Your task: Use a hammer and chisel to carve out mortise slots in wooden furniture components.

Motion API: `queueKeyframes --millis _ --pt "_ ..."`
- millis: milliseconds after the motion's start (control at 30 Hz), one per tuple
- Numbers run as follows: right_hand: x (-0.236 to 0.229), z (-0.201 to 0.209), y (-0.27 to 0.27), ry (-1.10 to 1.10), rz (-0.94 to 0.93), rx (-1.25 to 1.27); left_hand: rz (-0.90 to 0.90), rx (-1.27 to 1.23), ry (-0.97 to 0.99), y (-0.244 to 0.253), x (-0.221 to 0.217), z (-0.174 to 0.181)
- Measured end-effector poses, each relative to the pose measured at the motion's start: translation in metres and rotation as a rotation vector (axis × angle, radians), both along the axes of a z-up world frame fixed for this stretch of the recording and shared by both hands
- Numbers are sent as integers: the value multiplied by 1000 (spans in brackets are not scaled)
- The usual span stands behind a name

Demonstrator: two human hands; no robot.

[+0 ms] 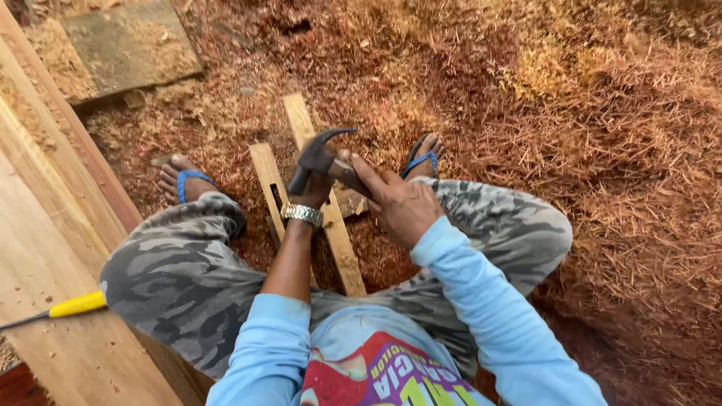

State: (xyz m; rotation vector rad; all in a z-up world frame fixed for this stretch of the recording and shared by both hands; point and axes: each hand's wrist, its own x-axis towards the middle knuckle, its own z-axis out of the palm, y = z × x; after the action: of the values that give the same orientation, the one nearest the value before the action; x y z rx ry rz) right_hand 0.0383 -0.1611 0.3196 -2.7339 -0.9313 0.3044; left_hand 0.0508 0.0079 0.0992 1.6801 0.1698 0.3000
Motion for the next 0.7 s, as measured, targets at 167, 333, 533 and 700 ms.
queueKeyframes --millis 167,333,533,700 --pt "-18 45 -3 -55 -2 329 -40 53 137 -3 -5 -56" --pt "-14 -14 -1 -197 9 492 -48 152 145 6 -14 -41" --pt "-1 -19 -6 75 -96 118 -94 172 169 14 -1 -86" --pt "-17 -42 -15 -2 -91 369 -88 -135 228 25 -21 -92"
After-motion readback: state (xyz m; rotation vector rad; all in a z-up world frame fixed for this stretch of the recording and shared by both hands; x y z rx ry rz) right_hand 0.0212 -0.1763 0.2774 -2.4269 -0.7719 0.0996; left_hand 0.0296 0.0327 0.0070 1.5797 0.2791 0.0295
